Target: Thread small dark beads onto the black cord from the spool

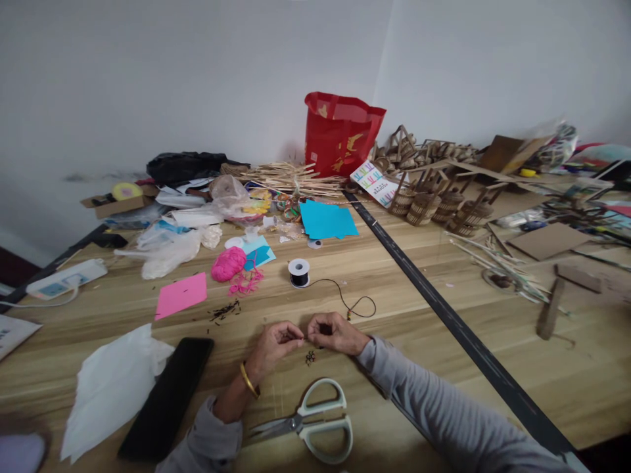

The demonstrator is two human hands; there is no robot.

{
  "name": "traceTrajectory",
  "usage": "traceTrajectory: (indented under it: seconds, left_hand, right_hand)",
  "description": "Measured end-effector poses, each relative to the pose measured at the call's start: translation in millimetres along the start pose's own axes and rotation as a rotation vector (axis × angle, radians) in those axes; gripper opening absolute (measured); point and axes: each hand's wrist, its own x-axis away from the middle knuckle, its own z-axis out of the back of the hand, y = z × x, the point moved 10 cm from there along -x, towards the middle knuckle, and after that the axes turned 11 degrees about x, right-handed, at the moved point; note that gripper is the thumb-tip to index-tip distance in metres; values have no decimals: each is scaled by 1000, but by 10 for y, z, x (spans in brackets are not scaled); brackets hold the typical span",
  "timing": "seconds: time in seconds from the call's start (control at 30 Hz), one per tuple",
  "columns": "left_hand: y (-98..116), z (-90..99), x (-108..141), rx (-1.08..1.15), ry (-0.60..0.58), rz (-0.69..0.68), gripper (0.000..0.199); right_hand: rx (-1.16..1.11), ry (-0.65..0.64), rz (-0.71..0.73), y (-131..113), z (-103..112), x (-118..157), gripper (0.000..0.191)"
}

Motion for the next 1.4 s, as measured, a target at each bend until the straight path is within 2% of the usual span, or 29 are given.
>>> traceTrajectory:
  seconds: [0.5,1.4]
  left_hand:
    - [-40,26,-18,11,-2,-20,12]
    - [-26,6,-12,-8,-11,-15,13]
  right_hand:
    - [-63,-7,-14,20,9,-7,31]
    - [-26,-11,2,21,-6,-1,29]
